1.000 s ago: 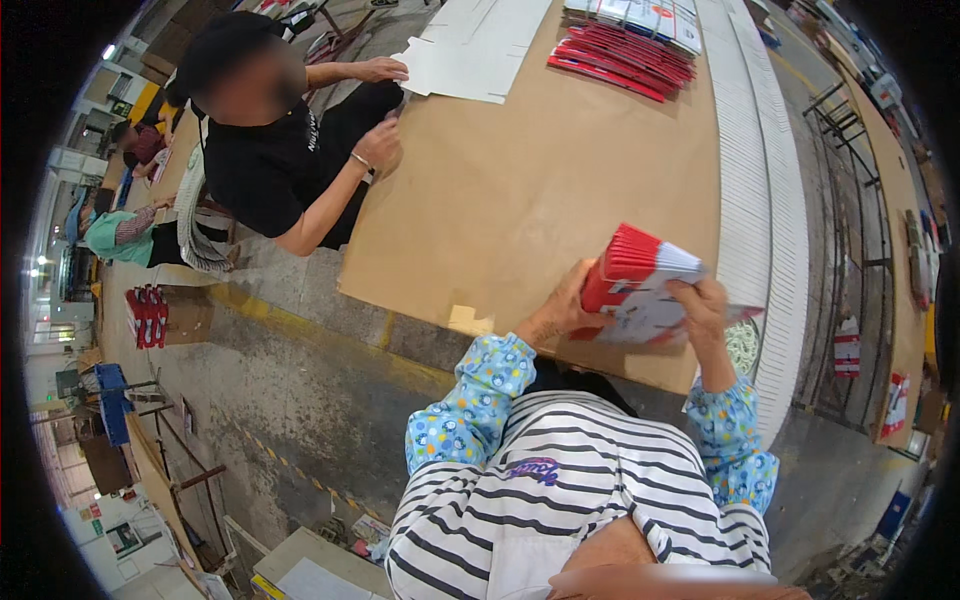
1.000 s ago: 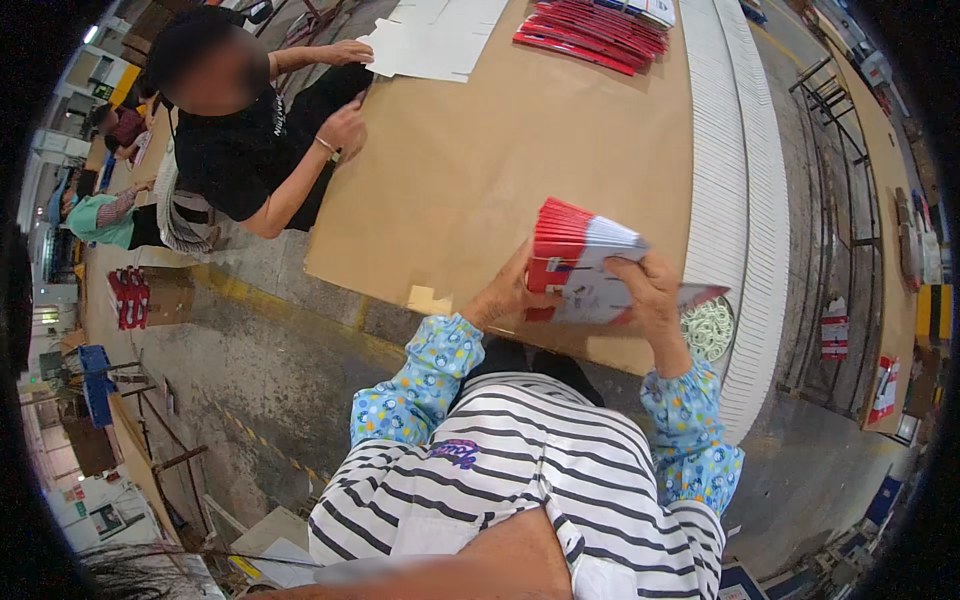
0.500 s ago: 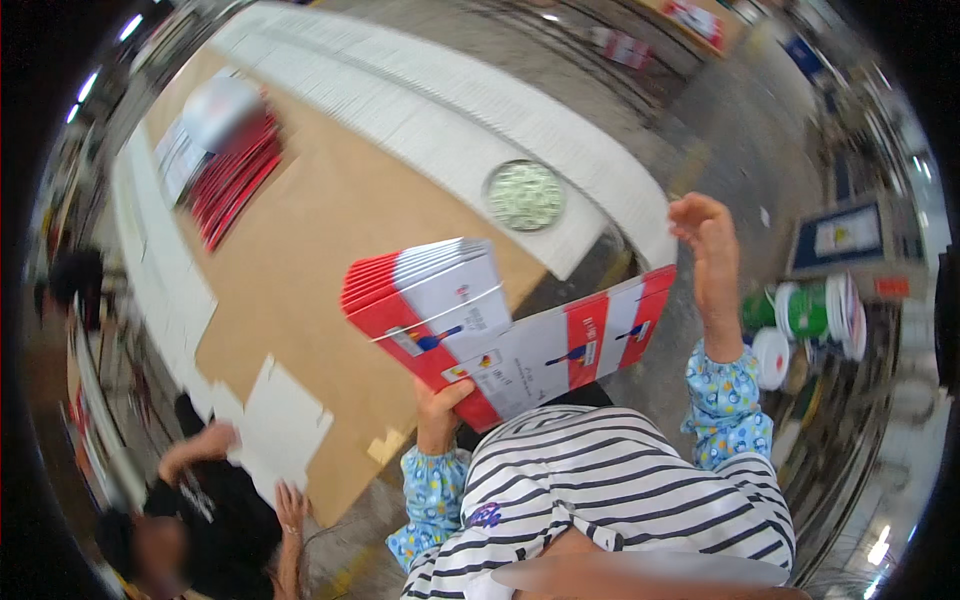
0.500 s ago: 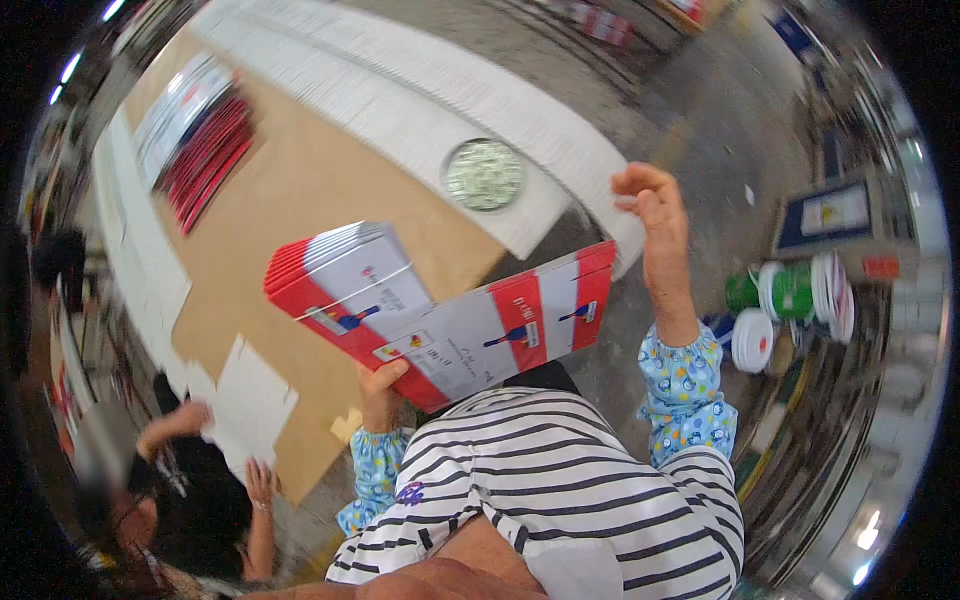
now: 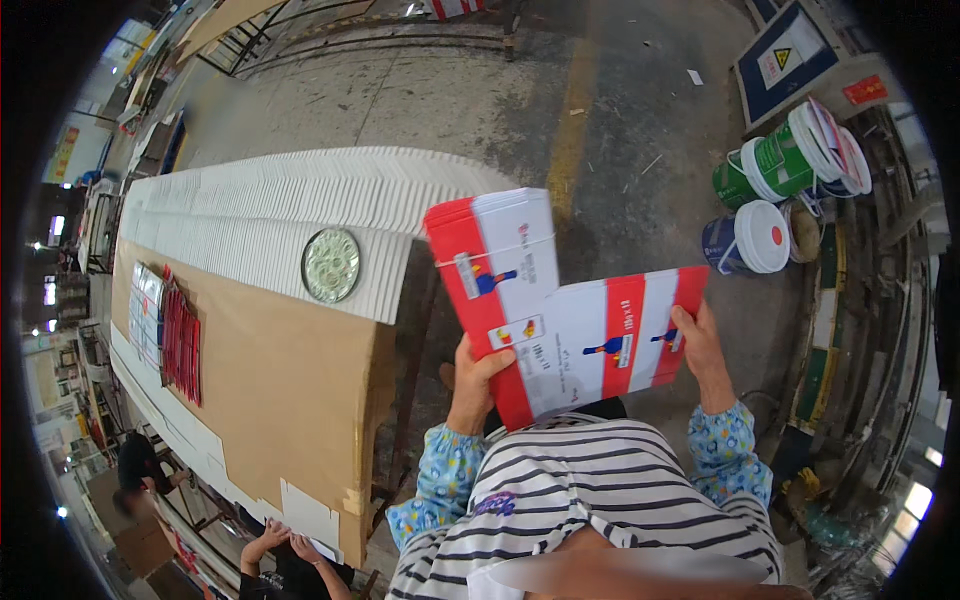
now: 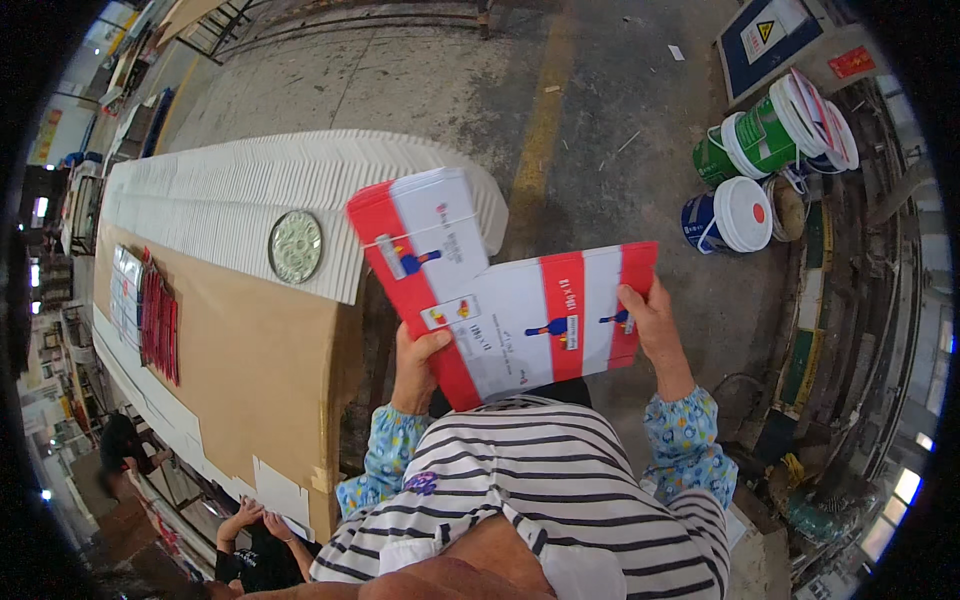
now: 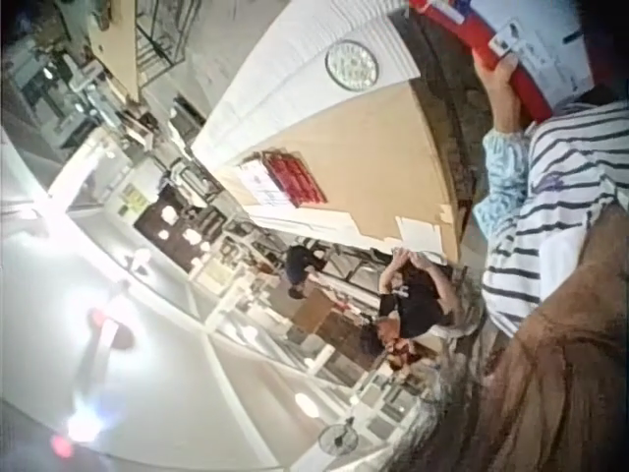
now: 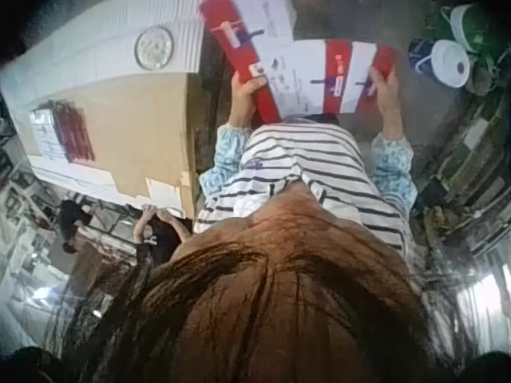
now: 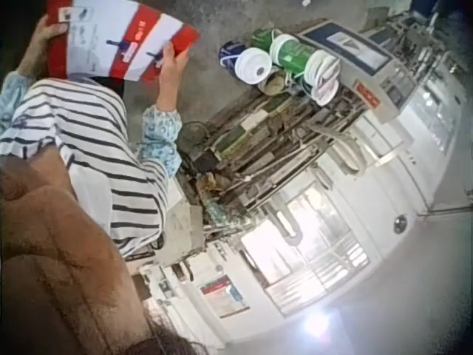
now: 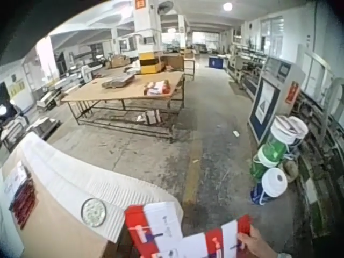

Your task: Organizing and stacking red and white paper products on a workstation in a factory setting.

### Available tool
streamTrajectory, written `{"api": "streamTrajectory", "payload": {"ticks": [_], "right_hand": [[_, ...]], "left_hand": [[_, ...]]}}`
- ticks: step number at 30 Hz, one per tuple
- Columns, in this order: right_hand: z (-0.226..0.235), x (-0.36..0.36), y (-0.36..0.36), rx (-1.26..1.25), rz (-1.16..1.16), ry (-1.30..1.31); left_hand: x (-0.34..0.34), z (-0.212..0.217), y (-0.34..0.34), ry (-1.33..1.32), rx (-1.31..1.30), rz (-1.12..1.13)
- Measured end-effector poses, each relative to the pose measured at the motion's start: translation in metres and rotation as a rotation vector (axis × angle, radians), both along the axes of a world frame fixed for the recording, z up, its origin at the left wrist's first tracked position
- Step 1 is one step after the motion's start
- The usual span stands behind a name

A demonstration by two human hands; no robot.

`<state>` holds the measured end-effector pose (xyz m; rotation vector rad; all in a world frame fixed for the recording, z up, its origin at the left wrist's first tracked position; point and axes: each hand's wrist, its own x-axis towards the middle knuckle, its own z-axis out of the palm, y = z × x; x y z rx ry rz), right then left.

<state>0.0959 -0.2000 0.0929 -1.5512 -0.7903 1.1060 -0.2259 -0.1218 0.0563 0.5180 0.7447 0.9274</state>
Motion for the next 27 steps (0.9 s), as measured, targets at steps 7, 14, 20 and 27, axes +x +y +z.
{"api": "streamTrajectory", "payload": {"ticks": [7,14,20,27], "right_hand": [[0.013,0.071,0.006,-0.078,-0.283,-0.178],[0.028,0.119,0.009,-0.067,-0.168,-0.095],[-0.004,0.127,-0.010,-0.058,-0.084,0.114],[-0.055,0.130,-0.006,0.125,-0.237,0.474]], "left_hand": [[0.121,-0.008,0.055,-0.113,-0.077,-0.133],[0.152,0.003,0.084,-0.148,-0.001,-0.213],[0.153,0.008,0.094,-0.225,-0.006,-0.131],[0.149,-0.016,0.100,-0.234,-0.101,0.005]]}}
